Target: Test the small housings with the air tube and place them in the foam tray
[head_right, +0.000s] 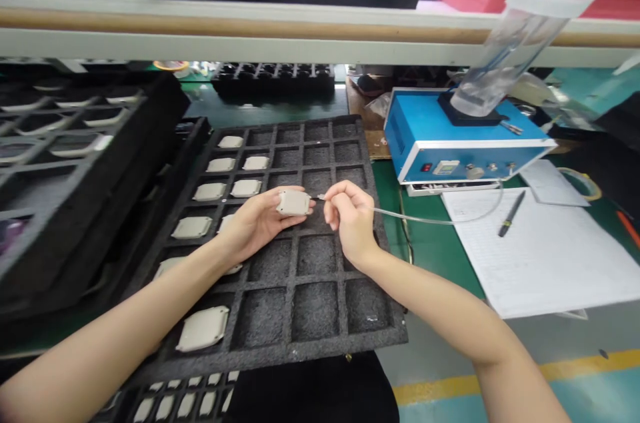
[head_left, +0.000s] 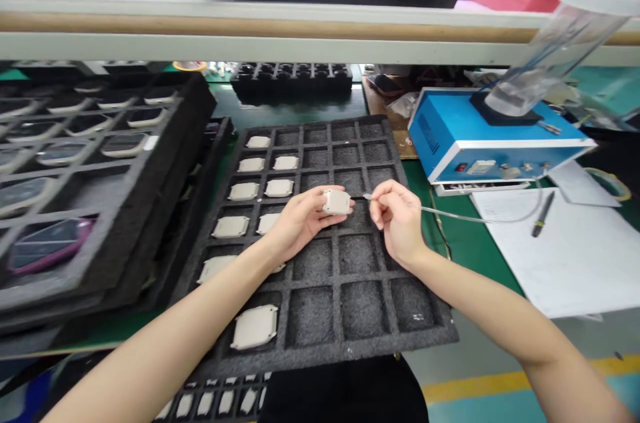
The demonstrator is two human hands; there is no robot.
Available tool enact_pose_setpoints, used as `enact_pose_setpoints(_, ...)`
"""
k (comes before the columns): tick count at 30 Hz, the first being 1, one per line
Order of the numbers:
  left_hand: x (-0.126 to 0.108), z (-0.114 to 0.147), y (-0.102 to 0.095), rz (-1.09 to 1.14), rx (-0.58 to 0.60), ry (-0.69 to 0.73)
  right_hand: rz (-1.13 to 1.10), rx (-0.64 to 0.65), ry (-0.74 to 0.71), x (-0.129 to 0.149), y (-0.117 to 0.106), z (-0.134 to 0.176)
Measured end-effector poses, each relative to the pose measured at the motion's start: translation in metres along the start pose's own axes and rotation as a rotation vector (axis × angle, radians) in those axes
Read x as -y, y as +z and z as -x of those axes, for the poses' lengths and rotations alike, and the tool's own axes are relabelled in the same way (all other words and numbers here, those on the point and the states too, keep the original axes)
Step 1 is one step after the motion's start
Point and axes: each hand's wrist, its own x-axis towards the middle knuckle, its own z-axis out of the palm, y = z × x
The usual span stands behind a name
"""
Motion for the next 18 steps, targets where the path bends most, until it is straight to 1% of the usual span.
enact_pose_setpoints(3, -0.005, -0.001, -0.001, 0.079, -0.073, -0.069, -0.009, 0.003, 0.041, 0.0, 0.0, -0.001)
enact_pose_setpoints(5, -0.012, -0.002, 0.0, 0.041, -0.187, -0.067, -0.014, 0.001, 0.054, -0.001, 0.0, -0.001)
enact_pose_setpoints(8, -0.026, -0.009, 0.0, -0.148, -0.369, 0.041, -0.014, 0.013, 0.089, -0.001, 0.001, -0.001)
enact_pose_setpoints(10, -0.039, -0.02, -0.004, -0.284, -0.442, 0.105, -0.016, 0.021, 0.108, -0.001, 0.001, 0.0)
enact_pose_setpoints(12, -0.054, -0.036, -0.012, -0.419, -0.512, 0.153, -0.018, 0.03, 0.123, -0.001, 0.002, -0.001)
enact_pose_setpoints(15, -0.074, -0.064, -0.032, -0.642, -0.683, 0.219, -0.014, 0.046, 0.151, -0.001, 0.002, -0.001)
enact_pose_setpoints(17, -0.084, -0.08, -0.047, -0.773, -0.775, 0.212, -0.012, 0.052, 0.168, -0.001, 0.002, -0.002)
enact_pose_setpoints(18, -0.087, -0.086, -0.054, -0.832, -0.8, 0.194, -0.013, 0.056, 0.173, -0.001, 0.002, -0.002)
